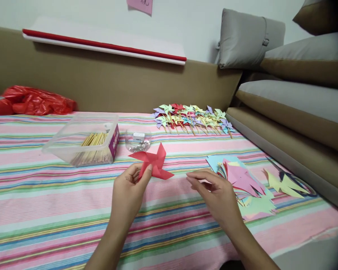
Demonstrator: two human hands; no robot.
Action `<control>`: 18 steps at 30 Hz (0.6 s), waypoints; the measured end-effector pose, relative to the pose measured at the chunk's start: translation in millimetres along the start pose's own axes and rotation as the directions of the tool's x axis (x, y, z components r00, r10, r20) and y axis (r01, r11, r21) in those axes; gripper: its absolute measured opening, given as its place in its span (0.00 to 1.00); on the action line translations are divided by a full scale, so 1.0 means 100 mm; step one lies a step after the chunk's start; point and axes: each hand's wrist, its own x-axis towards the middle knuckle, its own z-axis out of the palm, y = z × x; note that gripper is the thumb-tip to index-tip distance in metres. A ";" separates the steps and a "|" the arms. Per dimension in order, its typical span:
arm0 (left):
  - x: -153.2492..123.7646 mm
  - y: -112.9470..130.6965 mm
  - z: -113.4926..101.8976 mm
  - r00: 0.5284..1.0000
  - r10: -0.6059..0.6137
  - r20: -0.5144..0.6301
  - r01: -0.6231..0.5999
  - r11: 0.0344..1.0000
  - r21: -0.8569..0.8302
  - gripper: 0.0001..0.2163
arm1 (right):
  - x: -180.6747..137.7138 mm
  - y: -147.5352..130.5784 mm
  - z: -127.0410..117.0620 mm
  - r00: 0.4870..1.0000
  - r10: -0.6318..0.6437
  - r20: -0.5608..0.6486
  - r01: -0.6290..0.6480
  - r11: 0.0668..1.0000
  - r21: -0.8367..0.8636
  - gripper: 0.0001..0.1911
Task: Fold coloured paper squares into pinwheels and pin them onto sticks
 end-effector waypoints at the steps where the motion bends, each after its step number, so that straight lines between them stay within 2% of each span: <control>1: -0.02 -0.02 0.03 1.000 0.009 0.014 -0.009 0.999 0.037 0.11 | -0.01 -0.05 0.03 1.000 0.001 0.000 -0.001 0.998 0.061 0.06; 4: -0.08 -0.06 0.10 0.998 0.030 0.059 -0.036 0.995 0.098 0.11 | -0.04 -0.17 0.13 0.998 0.054 0.034 -0.059 0.984 0.165 0.04; 8: -0.13 -0.06 0.18 0.988 0.045 0.149 -0.054 0.997 0.055 0.09 | -0.03 -0.22 0.20 0.992 0.109 0.067 -0.119 0.979 0.164 0.05; 13: -0.13 -0.04 0.22 0.985 0.019 0.174 -0.019 1.000 -0.004 0.10 | 0.00 -0.23 0.18 0.998 0.015 0.060 -0.019 0.998 0.066 0.05; 18: -0.15 -0.03 0.22 0.986 0.036 0.161 -0.042 0.999 0.035 0.10 | 0.01 -0.25 0.21 0.996 -0.079 0.041 0.076 0.996 0.052 0.03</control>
